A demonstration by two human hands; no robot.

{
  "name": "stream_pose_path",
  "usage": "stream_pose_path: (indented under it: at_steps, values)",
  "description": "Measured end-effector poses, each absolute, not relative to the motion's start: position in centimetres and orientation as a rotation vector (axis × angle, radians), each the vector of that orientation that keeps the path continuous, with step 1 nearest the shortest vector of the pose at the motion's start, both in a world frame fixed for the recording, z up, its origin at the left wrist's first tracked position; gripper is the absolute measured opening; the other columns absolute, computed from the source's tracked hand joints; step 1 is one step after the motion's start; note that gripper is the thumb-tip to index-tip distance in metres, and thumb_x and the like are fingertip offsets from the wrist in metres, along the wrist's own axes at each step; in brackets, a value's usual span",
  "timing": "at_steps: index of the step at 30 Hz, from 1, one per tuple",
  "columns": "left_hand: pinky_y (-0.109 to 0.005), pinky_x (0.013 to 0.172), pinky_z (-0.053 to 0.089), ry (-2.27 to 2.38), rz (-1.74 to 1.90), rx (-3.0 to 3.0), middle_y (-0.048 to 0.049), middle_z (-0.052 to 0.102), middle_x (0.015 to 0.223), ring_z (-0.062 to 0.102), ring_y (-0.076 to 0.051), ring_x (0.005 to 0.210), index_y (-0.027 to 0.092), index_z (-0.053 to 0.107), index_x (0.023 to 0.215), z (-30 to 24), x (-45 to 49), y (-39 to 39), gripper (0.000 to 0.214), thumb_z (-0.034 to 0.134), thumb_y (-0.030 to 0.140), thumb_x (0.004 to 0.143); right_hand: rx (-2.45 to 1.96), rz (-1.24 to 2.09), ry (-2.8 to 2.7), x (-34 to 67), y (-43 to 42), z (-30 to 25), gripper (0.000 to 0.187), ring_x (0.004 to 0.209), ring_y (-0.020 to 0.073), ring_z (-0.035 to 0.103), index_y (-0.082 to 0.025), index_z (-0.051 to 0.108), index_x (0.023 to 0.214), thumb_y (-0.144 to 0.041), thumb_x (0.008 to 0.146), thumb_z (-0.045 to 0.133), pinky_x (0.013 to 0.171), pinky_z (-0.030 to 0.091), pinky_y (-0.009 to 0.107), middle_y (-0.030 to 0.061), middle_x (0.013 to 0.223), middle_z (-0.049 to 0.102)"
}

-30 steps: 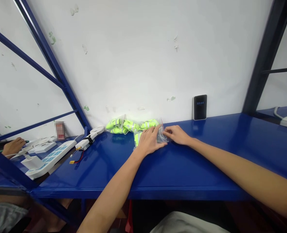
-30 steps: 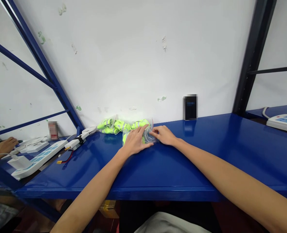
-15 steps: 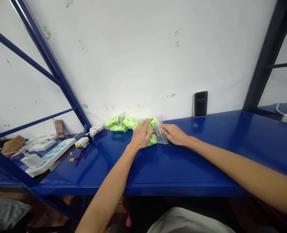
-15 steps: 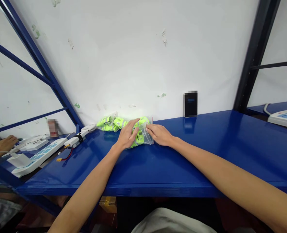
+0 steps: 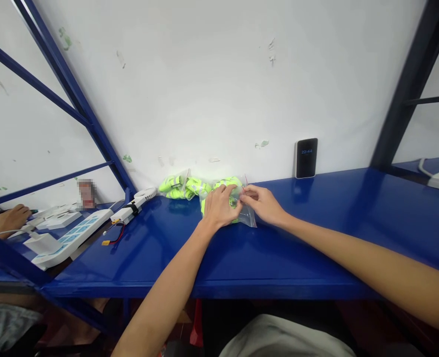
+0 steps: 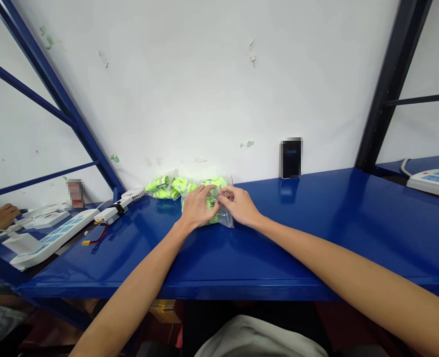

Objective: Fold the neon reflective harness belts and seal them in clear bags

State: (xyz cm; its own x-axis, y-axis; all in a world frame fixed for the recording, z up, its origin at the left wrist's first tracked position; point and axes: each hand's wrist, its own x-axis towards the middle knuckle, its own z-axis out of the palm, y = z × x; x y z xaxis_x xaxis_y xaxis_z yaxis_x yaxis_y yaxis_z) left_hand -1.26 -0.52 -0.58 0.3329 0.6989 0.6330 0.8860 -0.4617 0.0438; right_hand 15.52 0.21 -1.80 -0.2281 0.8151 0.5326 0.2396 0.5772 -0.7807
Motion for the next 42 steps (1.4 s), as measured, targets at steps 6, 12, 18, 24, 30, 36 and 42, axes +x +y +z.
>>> stream_pose_path:
  at_steps: [6,12,18,24,30,36,42]
  values:
    - [-0.041,0.083,0.045,-1.345,-0.682,-2.298,-0.0091,0.057,0.109,0.060,-0.026,0.087,0.021,0.058,0.109,0.8,-2.4,-1.1,0.032,0.055,0.037,0.082,-0.907,0.527,-1.825,15.0,-0.3,-2.0,0.016,0.078,0.0201,0.064,-0.019,0.065,0.082,-0.030,0.085,0.054,0.072,0.046,0.031,0.0048,0.085,0.072]
    - [-0.034,0.073,0.044,-1.231,-0.685,-2.605,-0.0050,0.060,0.088,0.057,-0.021,0.079,0.020,0.056,0.091,2.2,-3.4,-0.9,0.016,0.044,0.030,0.088,-0.889,0.533,-1.870,15.1,0.1,-2.3,0.020,0.073,0.0182,0.059,-0.019,0.062,0.078,-0.032,0.088,0.051,0.067,0.042,0.028,0.0022,0.077,0.067]
    - [-0.032,0.071,0.042,-1.254,-0.740,-2.635,-0.0055,0.066,0.096,0.059,-0.021,0.082,0.020,0.059,0.100,3.0,-3.2,-0.4,0.021,0.046,0.030,0.087,-0.856,0.536,-1.893,15.1,0.1,-2.2,0.024,0.069,0.0171,0.057,-0.018,0.064,0.079,-0.035,0.089,0.050,0.064,0.041,0.027,0.0015,0.074,0.067]
    - [-0.029,0.054,0.028,-1.273,-0.638,-2.680,-0.0004,0.050,0.057,0.043,-0.014,0.054,0.019,0.052,0.065,3.5,-2.7,0.0,0.025,0.042,0.026,0.088,-0.814,0.604,-1.911,15.0,0.0,-2.3,0.025,0.086,0.0230,0.066,-0.020,0.071,0.096,-0.033,0.092,0.050,0.076,0.048,0.032,0.0050,0.094,0.075]
    - [-0.028,0.057,0.032,-1.285,-0.746,-2.707,0.0010,0.051,0.060,0.047,-0.016,0.057,0.020,0.056,0.087,2.9,-2.8,-0.1,0.027,0.034,0.034,0.096,-0.881,0.676,-1.840,15.0,0.1,-2.5,0.029,0.080,0.0228,0.069,-0.019,0.065,0.114,-0.031,0.089,0.055,0.073,0.049,0.033,0.0074,0.090,0.076]
    - [-0.028,0.060,0.034,-1.252,-0.737,-2.726,0.0005,0.057,0.067,0.053,-0.018,0.062,0.022,0.054,0.096,2.6,-2.7,0.0,0.027,0.031,0.036,0.099,-0.864,0.667,-1.857,15.0,0.3,-2.5,0.021,0.069,0.0173,0.062,-0.018,0.064,0.090,-0.035,0.089,0.052,0.064,0.044,0.028,0.0025,0.075,0.070]
    - [-0.029,0.065,0.038,-1.287,-0.734,-2.709,-0.0012,0.059,0.072,0.055,-0.019,0.066,0.022,0.055,0.095,2.2,-2.5,0.2,0.029,0.029,0.035,0.099,-0.916,0.634,-1.873,15.0,0.4,-2.4,0.020,0.076,0.0186,0.063,-0.019,0.065,0.088,-0.034,0.089,0.051,0.069,0.044,0.030,0.0044,0.085,0.071]
